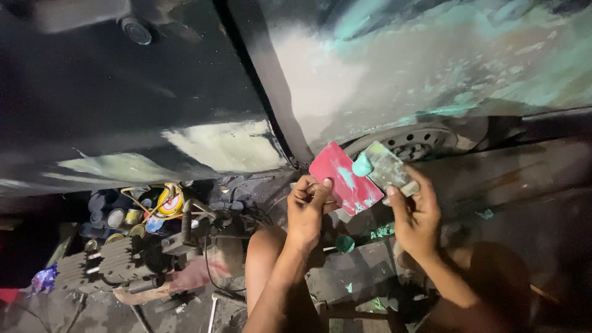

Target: The person applies a light green body filler to a car's side panel using a red putty knife and a metal scraper. They repeatedly scoop filler from the knife onto the scraper and spread it over the panel, smoothing the surface.

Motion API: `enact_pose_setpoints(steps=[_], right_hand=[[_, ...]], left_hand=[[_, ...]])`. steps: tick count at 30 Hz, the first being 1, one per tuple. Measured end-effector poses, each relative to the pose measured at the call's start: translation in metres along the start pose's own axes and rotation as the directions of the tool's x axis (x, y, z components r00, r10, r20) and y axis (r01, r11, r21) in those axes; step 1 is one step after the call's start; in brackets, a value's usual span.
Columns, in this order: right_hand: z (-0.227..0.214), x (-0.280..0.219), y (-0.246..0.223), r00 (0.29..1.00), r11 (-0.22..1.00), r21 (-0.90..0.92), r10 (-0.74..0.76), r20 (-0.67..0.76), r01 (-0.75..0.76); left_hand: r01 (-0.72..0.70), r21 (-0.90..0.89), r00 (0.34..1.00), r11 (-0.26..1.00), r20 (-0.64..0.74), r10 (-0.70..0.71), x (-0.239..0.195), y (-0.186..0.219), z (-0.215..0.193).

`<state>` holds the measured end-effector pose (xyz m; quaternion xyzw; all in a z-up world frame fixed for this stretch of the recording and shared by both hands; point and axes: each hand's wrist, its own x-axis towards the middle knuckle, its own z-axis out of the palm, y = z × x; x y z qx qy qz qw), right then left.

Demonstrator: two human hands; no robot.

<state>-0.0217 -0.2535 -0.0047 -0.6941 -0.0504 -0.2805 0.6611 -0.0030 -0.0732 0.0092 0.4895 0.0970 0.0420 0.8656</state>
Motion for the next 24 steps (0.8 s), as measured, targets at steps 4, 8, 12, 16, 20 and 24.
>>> enact_pose_setpoints(steps=[4, 8, 12, 16, 20, 24], right_hand=[[0.003, -0.003, -0.004, 0.998, 0.995, -0.072, -0.060, 0.034, 0.062], [0.001, -0.008, -0.012, 0.978, 0.967, -0.168, -0.174, 0.114, 0.191], [0.000, -0.006, -0.014, 0.954, 0.937, -0.217, -0.238, 0.181, 0.274], [0.005, -0.002, -0.029, 0.952, 0.945, -0.193, -0.222, 0.209, 0.263], [0.002, 0.008, -0.036, 0.928, 0.908, -0.278, -0.230, 0.294, 0.313], [-0.012, 0.032, -0.042, 0.922, 0.805, -0.451, -0.336, 0.191, 0.387]], left_hand=[[0.004, -0.014, 1.000, 1.000, -0.026, -0.004, 0.002, -0.001, -0.002], [0.008, -0.011, 1.000, 1.000, -0.031, -0.008, -0.003, -0.001, -0.004], [0.005, -0.028, 0.999, 1.000, -0.051, -0.006, -0.001, 0.005, -0.005], [0.022, -0.077, 0.997, 0.997, -0.068, -0.027, 0.011, -0.013, -0.019], [-0.040, -0.129, 0.992, 0.991, -0.127, 0.024, 0.024, 0.001, -0.025], [-0.067, -0.153, 0.981, 0.986, -0.191, 0.037, 0.027, 0.026, -0.029]])
